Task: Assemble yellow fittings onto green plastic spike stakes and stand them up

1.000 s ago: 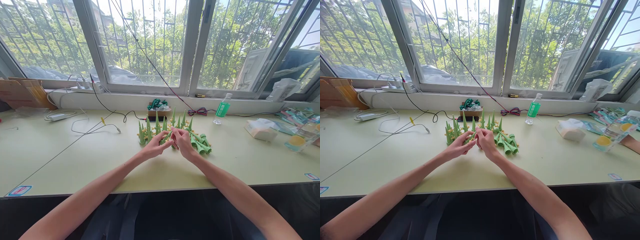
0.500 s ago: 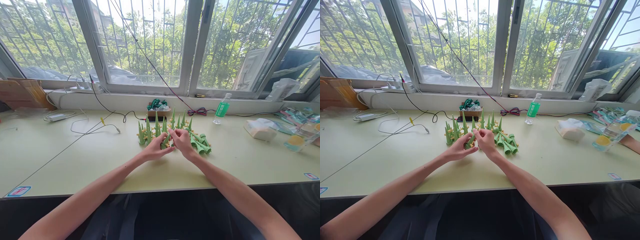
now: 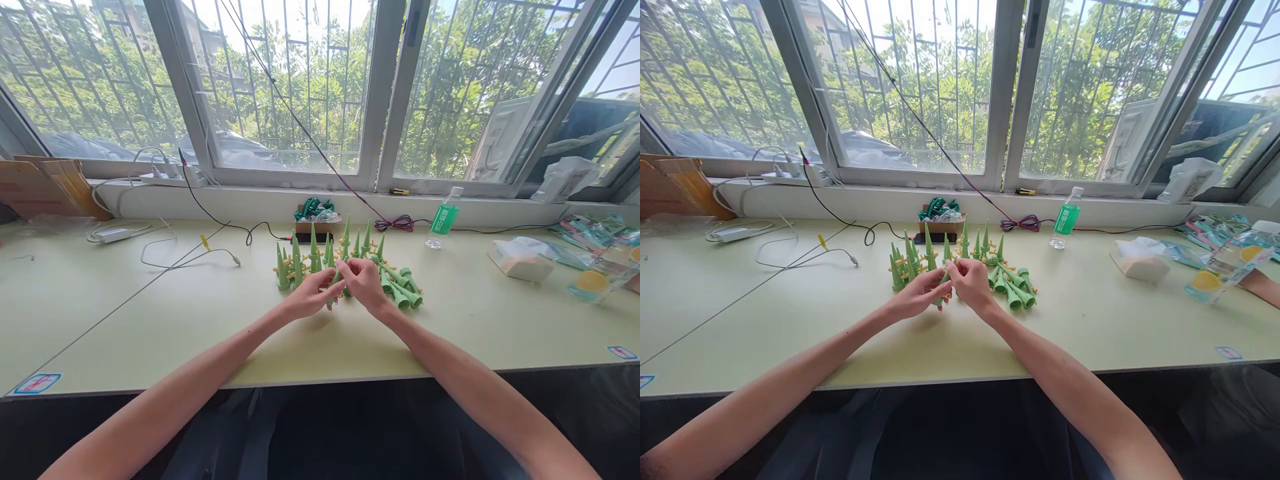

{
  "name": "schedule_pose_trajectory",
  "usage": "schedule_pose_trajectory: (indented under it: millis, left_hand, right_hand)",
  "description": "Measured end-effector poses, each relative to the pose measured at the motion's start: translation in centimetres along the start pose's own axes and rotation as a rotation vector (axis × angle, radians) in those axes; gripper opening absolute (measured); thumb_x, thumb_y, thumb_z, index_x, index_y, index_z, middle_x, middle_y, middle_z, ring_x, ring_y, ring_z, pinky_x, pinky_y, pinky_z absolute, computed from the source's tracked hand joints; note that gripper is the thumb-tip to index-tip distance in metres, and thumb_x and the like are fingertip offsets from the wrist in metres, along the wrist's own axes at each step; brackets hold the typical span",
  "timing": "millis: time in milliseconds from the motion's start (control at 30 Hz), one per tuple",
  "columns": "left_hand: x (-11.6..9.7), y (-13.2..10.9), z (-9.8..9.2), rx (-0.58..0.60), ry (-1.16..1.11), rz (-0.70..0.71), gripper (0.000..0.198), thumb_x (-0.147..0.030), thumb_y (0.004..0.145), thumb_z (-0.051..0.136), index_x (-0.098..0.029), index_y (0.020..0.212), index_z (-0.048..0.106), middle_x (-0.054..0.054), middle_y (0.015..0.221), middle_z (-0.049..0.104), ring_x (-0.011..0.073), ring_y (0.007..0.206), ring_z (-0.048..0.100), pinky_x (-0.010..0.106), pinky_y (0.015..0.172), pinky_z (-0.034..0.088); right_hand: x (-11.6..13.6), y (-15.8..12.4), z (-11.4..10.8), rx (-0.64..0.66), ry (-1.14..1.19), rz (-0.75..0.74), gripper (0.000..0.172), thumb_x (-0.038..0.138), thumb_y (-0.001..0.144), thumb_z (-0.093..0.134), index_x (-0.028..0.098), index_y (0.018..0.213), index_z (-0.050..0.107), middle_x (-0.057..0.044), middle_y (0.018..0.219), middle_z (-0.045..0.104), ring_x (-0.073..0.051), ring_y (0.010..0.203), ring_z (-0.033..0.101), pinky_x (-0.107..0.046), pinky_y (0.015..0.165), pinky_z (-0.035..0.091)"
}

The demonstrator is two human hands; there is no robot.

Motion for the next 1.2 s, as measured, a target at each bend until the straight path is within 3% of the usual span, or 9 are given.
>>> schedule_pose_trajectory:
  millis: [167,367,700,900,1033,1200]
  left_hand:
    - [0.2,0.2,-0.5,-0.05,0.157,0.039,0.035,-0.048,0.087,0.057,-0.013,0.087,0.063,0.003,0.073,0.056,0.0111,0.066,0.052,0.021,0.055,0.046]
    - [0.0,0.1,-0.5,-0.055,0.183,0.025,0.031,-0.044,0.079,0.066,-0.014,0.078,0.063,0.0,0.064,0.051,0.009,0.058,0.044,0.02,0.051,0.039]
    - [0.5,0.2,-0.8,-0.127,0.297,0.042,0.02,-0.033,0.081,0.062,-0.014,0.072,0.062,-0.003,0.062,0.048,0.007,0.052,0.039,0.021,0.049,0.033]
    - [0.3,0.1,-0.9,-0.181,0.425,0.096,0.017,-0.027,0.083,0.058,-0.015,0.07,0.06,-0.001,0.07,0.052,0.007,0.053,0.042,0.022,0.053,0.037]
    - [0.1,0.0,-0.8,-0.192,0.499,0.12,0.015,-0.023,0.083,0.056,-0.016,0.07,0.059,-0.001,0.071,0.052,0.0076,0.054,0.042,0.023,0.054,0.037]
    - [0.3,0.0,-0.9,-0.21,0.573,0.116,0.02,-0.024,0.083,0.056,-0.016,0.065,0.053,-0.001,0.066,0.048,0.0101,0.057,0.044,0.024,0.056,0.036]
  right_hand:
    - [0.6,-0.1,-0.1,0.002,-0.086,-0.076,0.041,0.039,0.085,0.052,0.018,0.051,0.04,0.006,0.046,0.034,-0.008,0.047,0.03,-0.022,0.048,0.027]
    - [1.4,-0.4,0.3,0.061,-0.157,-0.165,0.04,0.039,0.086,0.052,0.018,0.053,0.041,0.005,0.047,0.036,-0.008,0.048,0.031,-0.023,0.049,0.027]
    - [1.3,-0.5,1.0,0.167,-0.221,-0.251,0.048,0.044,0.095,0.038,0.019,0.055,0.037,0.004,0.05,0.035,-0.008,0.049,0.029,-0.023,0.051,0.025]
    - [1.1,-0.1,-0.1,0.034,-0.478,-0.227,0.047,0.042,0.098,0.034,0.019,0.057,0.039,0.003,0.05,0.037,-0.01,0.048,0.029,-0.024,0.053,0.023]
    - [0.9,0.2,-0.4,0.035,-0.613,-0.192,0.037,0.035,0.096,0.038,0.019,0.065,0.051,0.0,0.057,0.05,-0.012,0.052,0.04,-0.024,0.054,0.025]
    - [-0.5,0.3,0.5,0.192,-0.71,-0.13,0.016,0.024,0.09,0.046,0.018,0.087,0.06,-0.006,0.081,0.063,-0.015,0.071,0.055,-0.024,0.061,0.032]
Point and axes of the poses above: each hand's wrist, its own y-axis towards the middle knuckle, its own z-axis out of the palm, x = y × z, the point moved 6 cm from there along y, towards the middle knuckle
